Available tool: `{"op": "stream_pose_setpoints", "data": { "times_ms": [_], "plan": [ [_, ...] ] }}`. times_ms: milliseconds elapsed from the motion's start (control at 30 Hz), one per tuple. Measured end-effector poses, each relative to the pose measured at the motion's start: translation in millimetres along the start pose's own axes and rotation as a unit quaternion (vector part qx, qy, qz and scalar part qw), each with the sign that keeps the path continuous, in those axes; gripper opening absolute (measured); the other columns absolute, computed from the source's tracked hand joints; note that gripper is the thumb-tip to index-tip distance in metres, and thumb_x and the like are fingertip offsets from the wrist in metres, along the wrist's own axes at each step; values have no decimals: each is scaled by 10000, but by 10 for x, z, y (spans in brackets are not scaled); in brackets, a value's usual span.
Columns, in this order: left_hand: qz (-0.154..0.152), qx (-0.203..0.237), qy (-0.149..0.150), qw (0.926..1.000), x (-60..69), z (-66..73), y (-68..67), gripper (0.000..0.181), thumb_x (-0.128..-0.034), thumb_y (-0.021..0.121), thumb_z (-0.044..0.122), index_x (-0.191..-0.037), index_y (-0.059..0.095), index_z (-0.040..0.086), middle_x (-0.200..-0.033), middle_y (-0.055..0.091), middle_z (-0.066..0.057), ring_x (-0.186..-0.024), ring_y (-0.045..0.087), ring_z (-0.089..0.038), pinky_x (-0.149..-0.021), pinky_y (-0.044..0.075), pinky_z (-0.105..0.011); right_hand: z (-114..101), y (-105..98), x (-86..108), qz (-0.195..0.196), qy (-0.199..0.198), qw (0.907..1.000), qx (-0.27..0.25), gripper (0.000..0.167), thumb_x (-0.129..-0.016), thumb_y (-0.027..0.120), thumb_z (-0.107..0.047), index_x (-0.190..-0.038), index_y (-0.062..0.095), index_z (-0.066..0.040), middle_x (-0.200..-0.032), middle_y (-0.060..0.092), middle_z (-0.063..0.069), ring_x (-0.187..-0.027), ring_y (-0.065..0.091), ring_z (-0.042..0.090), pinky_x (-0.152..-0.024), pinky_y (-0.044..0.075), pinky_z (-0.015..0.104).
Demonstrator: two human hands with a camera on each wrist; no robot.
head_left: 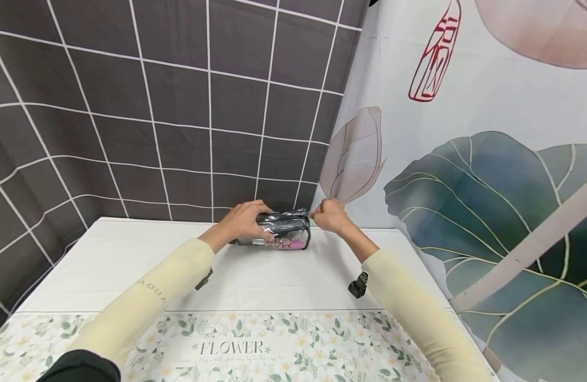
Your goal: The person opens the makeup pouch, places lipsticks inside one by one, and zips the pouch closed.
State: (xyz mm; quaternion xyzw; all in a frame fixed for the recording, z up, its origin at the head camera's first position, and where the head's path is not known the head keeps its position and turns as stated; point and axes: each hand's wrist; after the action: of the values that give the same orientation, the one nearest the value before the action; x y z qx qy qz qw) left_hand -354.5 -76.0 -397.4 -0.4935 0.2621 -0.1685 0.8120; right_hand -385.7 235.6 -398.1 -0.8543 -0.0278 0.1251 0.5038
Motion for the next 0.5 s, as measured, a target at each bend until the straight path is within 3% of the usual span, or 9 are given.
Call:
{"op": "stream_pose_setpoints", "data": {
  "times_ms": [33,167,233,400,467,500],
  "plan": [
    [-27,-15,-1,10000,-13,-5,2,825,-803,992,518,-1461,747,83,-1404,746,-110,-1284,733,-429,-1085,612,-603,-158,-75,59,-57,0,10000,31,507,-980,678,-264,-505,503,-228,-1066,730,95,-1345,578,380,-1220,373,766],
    [116,4,118,9999,-203,-374,253,917,-732,964,724,-1437,769,170,-1349,754,-30,-1216,745,-347,-1012,634,-563,-609,-256,199,-250,100,9996,0,522,-1024,623,-194,-521,482,-198,-1229,732,145,-1491,511,439,-1291,309,774],
    [98,72,85,9999,-301,-499,352,972,-687,951,799,-1434,771,204,-1347,751,-8,-1183,739,-313,-981,636,-539,-682,-228,178,-309,180,9994,32,528,-1030,617,-193,-514,503,-192,-1363,709,170,-1494,474,503,-1279,309,782],
    [31,222,27,9997,-297,-442,342,989,-678,997,716,-1463,754,166,-1369,741,-28,-1207,721,-285,-1048,622,-504,-874,-98,210,-233,292,9992,118,575,-1079,618,-206,-516,506,-187,-1668,558,221,-1577,373,577,-1291,294,786],
    [132,258,39,9996,-308,-500,384,994,-652,1010,711,-1452,764,176,-1340,738,2,-1209,714,-255,-1077,614,-495,-1066,-104,303,-280,354,9989,147,559,-1100,608,-185,-549,514,-169,-1726,500,229,-1628,327,567,-1333,287,724],
    [179,279,80,9994,-361,-609,459,1019,-624,1007,744,-1447,767,193,-1329,736,18,-1201,712,-240,-1076,614,-494,-1099,-65,299,-264,343,9989,168,547,-1095,611,-183,-554,530,-165,-1722,504,223,-1614,337,559,-1322,298,710]
  ]
}}
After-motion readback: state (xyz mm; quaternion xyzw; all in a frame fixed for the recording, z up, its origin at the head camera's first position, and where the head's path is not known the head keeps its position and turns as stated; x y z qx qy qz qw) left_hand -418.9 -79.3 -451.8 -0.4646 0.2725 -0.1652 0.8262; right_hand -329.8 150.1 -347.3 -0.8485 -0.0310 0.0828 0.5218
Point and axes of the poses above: each hand's wrist, its own x-axis away from the middle knuckle, its own y-axis out of the palm, z = x × y
